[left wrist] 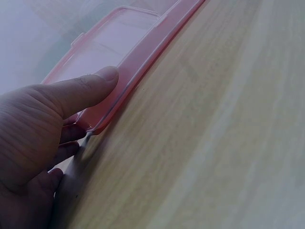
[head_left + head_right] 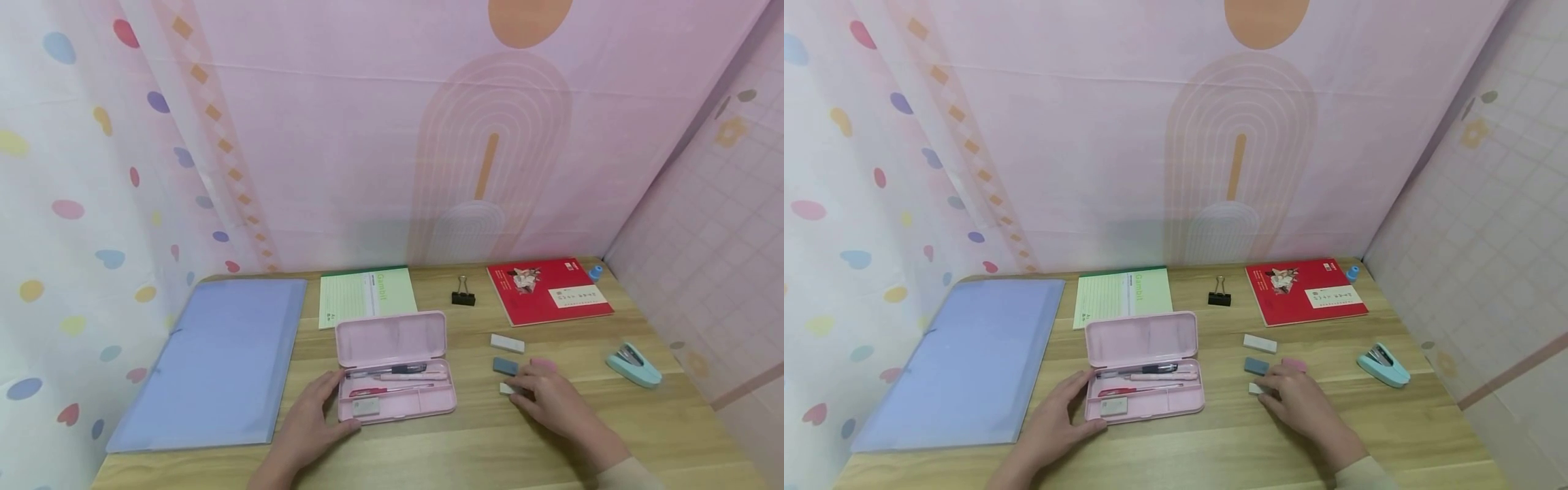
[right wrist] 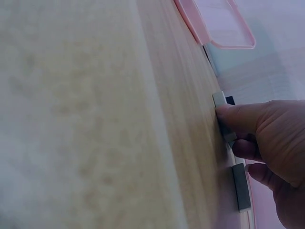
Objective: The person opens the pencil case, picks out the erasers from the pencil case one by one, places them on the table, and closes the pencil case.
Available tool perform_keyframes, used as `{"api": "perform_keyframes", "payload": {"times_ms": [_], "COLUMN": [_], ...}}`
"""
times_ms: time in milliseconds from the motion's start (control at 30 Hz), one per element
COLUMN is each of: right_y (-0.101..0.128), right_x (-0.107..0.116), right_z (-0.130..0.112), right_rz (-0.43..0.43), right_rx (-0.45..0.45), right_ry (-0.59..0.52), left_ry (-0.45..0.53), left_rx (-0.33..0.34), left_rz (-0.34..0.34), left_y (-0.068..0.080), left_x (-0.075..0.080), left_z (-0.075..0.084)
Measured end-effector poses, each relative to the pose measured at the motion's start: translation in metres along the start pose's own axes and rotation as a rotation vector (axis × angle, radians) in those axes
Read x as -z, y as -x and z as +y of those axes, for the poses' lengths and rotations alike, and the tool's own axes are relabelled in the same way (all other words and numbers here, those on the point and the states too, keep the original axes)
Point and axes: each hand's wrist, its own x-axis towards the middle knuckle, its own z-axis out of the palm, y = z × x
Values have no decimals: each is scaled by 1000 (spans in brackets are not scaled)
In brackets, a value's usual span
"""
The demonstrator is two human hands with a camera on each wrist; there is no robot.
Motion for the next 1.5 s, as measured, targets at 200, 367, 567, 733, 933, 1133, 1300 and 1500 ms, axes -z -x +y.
{"api": "perform_keyframes", "payload": {"times_ms": [200,367,567,733,933,1133,1300,1500], "right_y": [-1,-2,-22,-57,-90,-108,-116,-121], "right_x": [0,1,3,-11,-34,-52,-57,-60], "right_z": [-1,-4,-39,-85,-131,-148,-151,-152], "right_rz": [3,52,157,165,38,-27,-56,-83], "right_rx": [5,28,215,431,554,607,631,652], "right_ry": [0,18,-1,-42,-18,-53,-25,-14], "left_ry": [-4,-2,-1,10,19,29,31,26], "left_rx": [3,-7,1,8,-18,-53,-58,-50], "left_rz": [-2,-2,-2,-5,1,10,18,13], "left_y": [0,0,-1,0,1,1,2,3], "left_x": [0,-1,1,3,3,2,3,3], "left_z": [-1,-2,-1,0,-2,-2,-1,-1]}}
